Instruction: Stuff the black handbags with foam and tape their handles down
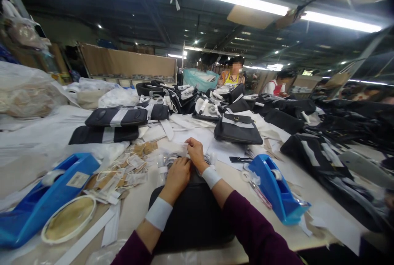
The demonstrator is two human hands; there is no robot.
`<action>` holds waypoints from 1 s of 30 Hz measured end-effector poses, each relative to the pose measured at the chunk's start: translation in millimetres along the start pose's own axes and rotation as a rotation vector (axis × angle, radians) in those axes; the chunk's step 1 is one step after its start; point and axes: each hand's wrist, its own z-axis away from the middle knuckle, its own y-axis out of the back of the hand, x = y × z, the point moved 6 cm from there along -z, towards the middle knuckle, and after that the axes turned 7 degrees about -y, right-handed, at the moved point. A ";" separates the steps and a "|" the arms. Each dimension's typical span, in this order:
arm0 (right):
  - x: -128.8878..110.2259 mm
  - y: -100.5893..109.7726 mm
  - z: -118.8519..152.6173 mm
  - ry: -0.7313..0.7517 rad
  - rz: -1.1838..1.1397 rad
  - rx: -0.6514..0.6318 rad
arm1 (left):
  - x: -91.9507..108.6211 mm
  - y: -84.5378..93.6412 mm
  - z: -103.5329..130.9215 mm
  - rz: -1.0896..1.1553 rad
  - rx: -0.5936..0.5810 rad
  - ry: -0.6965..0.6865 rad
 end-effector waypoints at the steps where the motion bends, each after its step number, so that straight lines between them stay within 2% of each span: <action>1: 0.2 -1.1 -1.0 -0.005 0.005 -0.007 | -0.3 -4.8 -1.3 0.002 -0.029 -0.011; 7: -11.2 -9.8 -11.2 0.000 0.048 -0.081 | -0.5 -15.9 -1.6 0.009 -0.138 -0.025; 12: -26.9 -11.5 -18.6 0.018 0.060 -0.048 | -2.2 -20.3 -0.5 0.025 -0.188 -0.013; 22: -54.7 -7.4 -9.8 0.180 0.014 0.021 | -1.8 -20.4 3.1 -0.014 -0.166 -0.017; 30: -79.8 10.2 -28.4 0.133 0.030 0.068 | 0.2 -22.7 1.7 -0.004 -0.196 -0.026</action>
